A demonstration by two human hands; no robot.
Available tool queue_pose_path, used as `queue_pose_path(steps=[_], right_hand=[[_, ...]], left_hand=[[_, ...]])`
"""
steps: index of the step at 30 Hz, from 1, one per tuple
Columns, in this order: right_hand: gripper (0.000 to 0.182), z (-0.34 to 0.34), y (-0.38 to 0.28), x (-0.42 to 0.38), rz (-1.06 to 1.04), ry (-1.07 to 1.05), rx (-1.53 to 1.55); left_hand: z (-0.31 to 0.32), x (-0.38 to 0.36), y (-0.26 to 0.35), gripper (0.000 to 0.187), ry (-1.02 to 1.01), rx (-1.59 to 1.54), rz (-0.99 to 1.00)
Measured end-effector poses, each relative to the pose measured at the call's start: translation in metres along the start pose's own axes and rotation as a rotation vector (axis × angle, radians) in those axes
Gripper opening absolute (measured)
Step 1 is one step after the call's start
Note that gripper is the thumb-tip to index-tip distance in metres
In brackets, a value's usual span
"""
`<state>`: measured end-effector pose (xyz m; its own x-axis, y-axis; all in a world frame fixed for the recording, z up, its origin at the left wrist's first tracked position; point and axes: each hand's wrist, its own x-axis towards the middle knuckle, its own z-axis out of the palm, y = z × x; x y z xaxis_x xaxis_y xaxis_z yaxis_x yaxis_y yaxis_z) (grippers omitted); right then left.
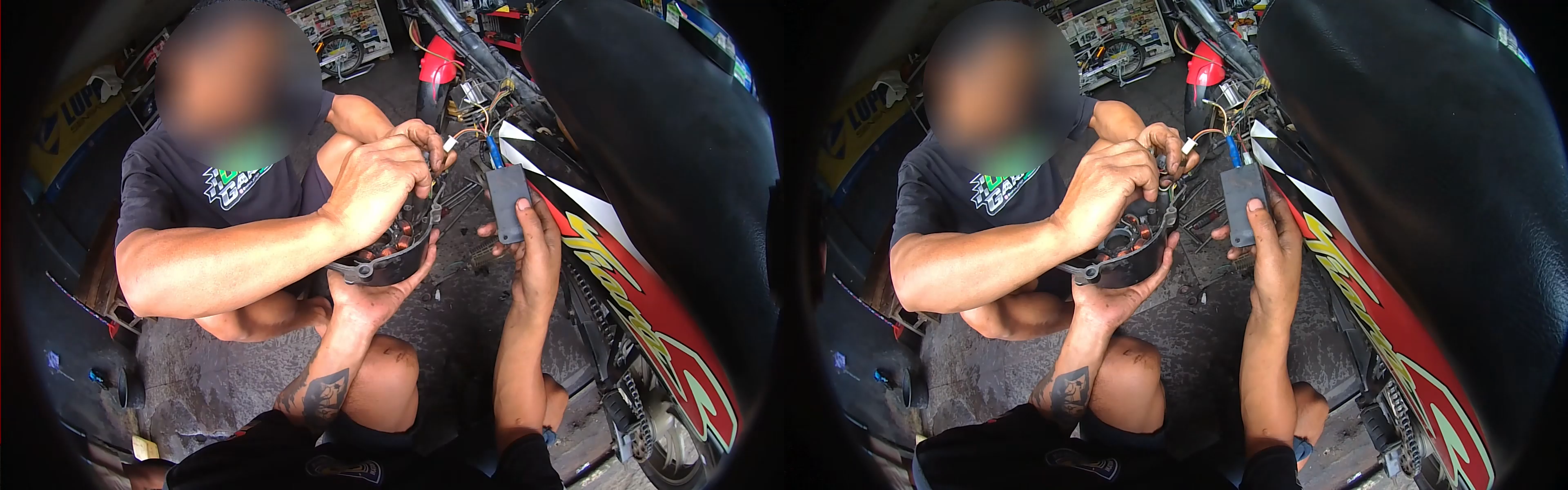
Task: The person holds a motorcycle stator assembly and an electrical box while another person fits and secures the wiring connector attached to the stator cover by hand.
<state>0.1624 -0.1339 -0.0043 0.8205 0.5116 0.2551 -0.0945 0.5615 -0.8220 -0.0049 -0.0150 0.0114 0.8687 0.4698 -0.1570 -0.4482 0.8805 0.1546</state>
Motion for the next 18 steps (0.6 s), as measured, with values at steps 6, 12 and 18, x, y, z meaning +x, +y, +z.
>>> queue_pose_path(steps=[6, 12, 18], right_hand=[[0.046, 0.0003, 0.0, 0.0, -0.011, -0.002, 0.001], [0.044, 0.0014, -0.0003, 0.0001, -0.024, 0.019, 0.015], [0.048, -0.0001, 0.0, 0.0001, -0.011, 0.002, -0.008]], left_hand=[[0.0018, -0.0007, -0.0013, 0.078, 0.012, 0.02, 0.016], [0.0041, -0.0011, -0.0017, 0.082, 0.041, 0.032, 0.024], [0.0019, -0.0001, -0.0002, 0.082, 0.022, 0.033, 0.022]])
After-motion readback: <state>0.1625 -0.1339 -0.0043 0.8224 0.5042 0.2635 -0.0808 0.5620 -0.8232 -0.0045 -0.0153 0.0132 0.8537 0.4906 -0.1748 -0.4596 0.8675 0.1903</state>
